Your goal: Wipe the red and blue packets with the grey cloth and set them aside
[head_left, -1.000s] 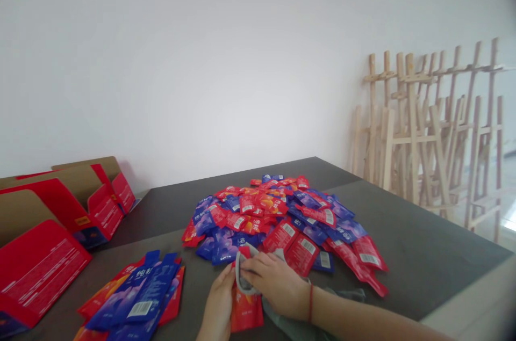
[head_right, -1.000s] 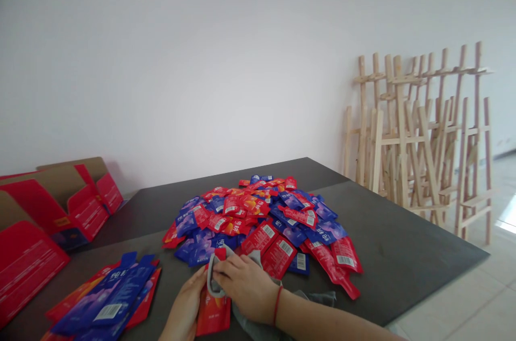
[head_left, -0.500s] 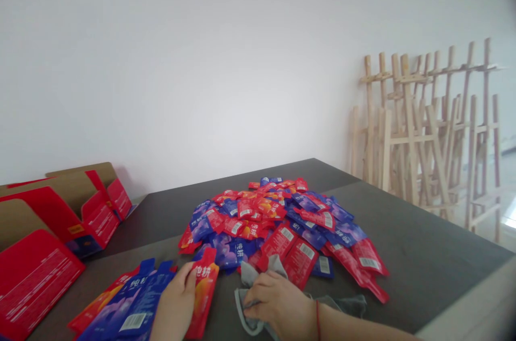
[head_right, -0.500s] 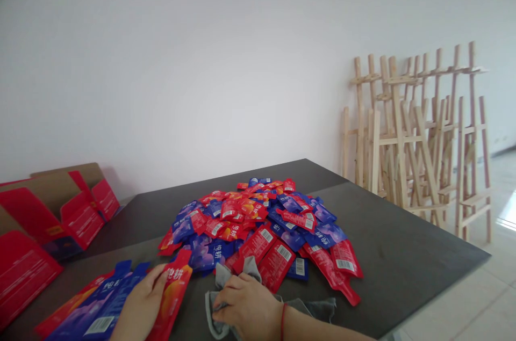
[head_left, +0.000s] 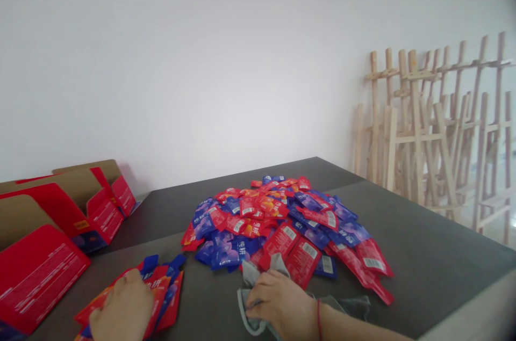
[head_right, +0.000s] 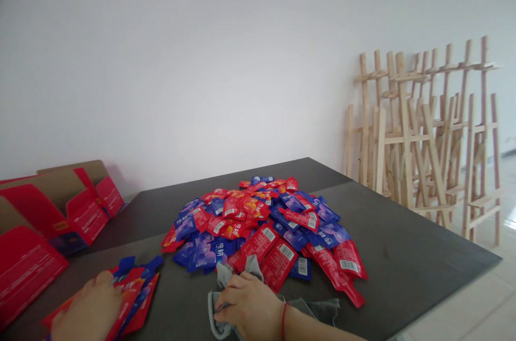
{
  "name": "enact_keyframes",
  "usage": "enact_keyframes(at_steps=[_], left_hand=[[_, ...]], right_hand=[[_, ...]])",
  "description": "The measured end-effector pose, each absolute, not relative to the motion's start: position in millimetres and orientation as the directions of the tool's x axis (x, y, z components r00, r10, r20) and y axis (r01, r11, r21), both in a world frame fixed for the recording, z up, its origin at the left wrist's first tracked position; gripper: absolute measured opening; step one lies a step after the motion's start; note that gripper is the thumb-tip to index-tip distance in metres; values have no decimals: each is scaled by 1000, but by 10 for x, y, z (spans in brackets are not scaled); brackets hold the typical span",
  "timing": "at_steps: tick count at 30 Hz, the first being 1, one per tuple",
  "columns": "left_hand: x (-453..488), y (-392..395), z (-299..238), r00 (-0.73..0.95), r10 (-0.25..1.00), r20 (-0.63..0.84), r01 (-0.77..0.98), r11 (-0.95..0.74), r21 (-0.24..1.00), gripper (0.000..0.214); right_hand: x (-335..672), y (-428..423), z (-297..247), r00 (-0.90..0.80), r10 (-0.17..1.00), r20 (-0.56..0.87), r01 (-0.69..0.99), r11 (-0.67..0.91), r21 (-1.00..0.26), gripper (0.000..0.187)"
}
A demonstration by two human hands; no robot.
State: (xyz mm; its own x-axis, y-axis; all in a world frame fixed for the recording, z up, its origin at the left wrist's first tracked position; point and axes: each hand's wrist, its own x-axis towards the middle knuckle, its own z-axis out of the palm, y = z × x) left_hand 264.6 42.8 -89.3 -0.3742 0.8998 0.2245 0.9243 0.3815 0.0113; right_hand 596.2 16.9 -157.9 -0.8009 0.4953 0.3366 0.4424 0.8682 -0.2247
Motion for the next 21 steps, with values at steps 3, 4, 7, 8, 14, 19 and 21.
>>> enact_keyframes(at_steps=[3, 4, 7, 8, 14, 19, 21], left_hand=[[2941, 432, -866, -217, 916, 337, 934, 295, -201, 45], [3071, 452, -887, -113, 926, 361, 950, 208, -235, 45], [3478, 550, -1042, 134, 937, 323, 976, -68, -208, 51], [3602, 584, -1111, 159, 945, 285, 979, -112, -172, 54], [3977, 660, -1322, 194, 978, 82, 981, -192, -33, 62], [3956, 573, -1178, 198, 977, 79, 980, -198, -11, 54], [3946, 502, -1119, 191, 980, 61, 981, -192, 14, 44]], right_hand=[[5959, 181, -1590, -810, 491, 321, 438, 870, -228, 27], [5959, 184, -1592, -813, 489, 317, 434, 871, -231, 28], [5961, 189, -1587, -816, 487, 312, 429, 871, -240, 29], [5961, 190, -1581, -818, 487, 307, 428, 871, -242, 30], [5959, 185, -1528, -817, 507, 275, 446, 858, -256, 35], [5964, 178, -1542, -800, 511, 314, 430, 854, -294, 35], [5969, 181, -1564, -782, 518, 347, 422, 850, -317, 37]])
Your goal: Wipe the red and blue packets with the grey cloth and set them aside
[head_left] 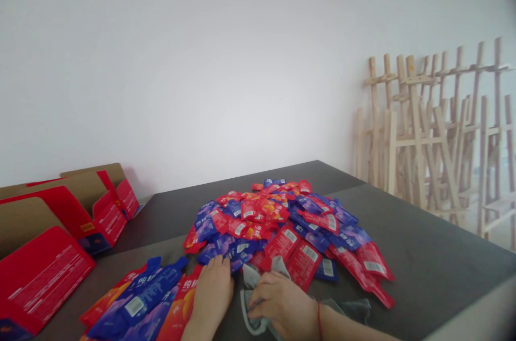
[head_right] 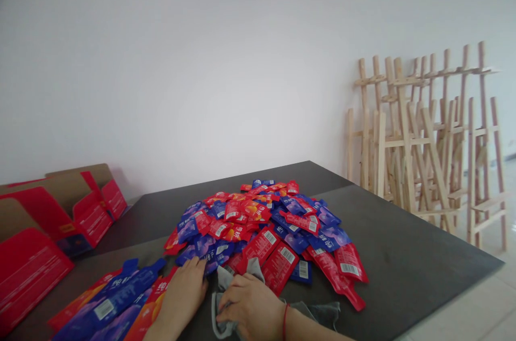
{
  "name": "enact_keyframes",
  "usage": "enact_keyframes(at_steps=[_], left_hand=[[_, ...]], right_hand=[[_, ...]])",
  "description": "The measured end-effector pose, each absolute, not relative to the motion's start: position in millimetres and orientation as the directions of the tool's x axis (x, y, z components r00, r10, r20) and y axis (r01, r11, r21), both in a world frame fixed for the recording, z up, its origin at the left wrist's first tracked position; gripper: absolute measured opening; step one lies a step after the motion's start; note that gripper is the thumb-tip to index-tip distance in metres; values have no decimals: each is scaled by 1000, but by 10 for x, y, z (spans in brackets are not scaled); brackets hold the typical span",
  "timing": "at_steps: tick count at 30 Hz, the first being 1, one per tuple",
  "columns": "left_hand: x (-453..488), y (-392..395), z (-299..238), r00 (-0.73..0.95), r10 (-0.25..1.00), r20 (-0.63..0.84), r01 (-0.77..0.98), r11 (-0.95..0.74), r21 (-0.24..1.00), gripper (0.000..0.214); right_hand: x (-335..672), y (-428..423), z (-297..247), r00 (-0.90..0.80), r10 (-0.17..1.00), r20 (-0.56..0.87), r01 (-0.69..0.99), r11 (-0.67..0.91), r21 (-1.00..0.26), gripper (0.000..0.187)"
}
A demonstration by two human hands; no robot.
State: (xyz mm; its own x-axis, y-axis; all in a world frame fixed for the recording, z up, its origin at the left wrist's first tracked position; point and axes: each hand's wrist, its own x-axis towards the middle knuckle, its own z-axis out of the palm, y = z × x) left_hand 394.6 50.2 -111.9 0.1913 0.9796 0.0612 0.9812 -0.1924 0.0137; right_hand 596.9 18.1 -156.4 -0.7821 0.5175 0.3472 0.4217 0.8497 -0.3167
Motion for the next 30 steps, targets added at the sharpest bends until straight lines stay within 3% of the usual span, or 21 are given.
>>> enact_keyframes(at_steps=[5, 7, 9, 10, 12, 15, 18, 24, 27, 30], left_hand=[[3965, 297, -1072, 174, 985, -12, 972, -170, 161, 39], [4007, 234, -1114, 186, 981, -64, 891, -141, 431, 37], [4071, 192, -1195, 225, 967, -118, 642, -56, 764, 39], [4106, 179, -1247, 241, 960, -140, 484, 6, 875, 42], [4165, 168, -1358, 238, 954, -181, 231, 125, 965, 48], [4203, 173, -1502, 212, 948, -237, -53, 253, 966, 48], [4203, 177, -1582, 217, 933, -289, -214, 334, 918, 41], [4237, 129, -1613, 173, 929, -327, -269, 364, 892, 30], [4253, 111, -1605, 158, 928, -338, -297, 371, 880, 35], [4252, 114, -1605, 159, 928, -336, -295, 370, 881, 46]], right_hand=[[6002, 178, -1555, -633, 551, 543, 341, 829, -443, 54], [6015, 169, -1524, -549, 588, 594, 310, 803, -508, 59], [6021, 165, -1505, -459, 642, 614, 300, 763, -573, 61], [6022, 168, -1506, -412, 670, 617, 299, 739, -603, 61], [6019, 182, -1528, -333, 722, 607, 298, 691, -658, 61], [6014, 208, -1575, -235, 784, 575, 309, 621, -720, 59], [6017, 191, -1572, -194, 803, 563, 343, 593, -728, 59], [5998, 52, -1431, -585, 678, 445, 505, 734, -454, 65], [5960, 30, -1392, -599, 702, 385, 590, 712, -380, 54], [5909, 57, -1378, -525, 767, 368, 661, 640, -392, 50]])
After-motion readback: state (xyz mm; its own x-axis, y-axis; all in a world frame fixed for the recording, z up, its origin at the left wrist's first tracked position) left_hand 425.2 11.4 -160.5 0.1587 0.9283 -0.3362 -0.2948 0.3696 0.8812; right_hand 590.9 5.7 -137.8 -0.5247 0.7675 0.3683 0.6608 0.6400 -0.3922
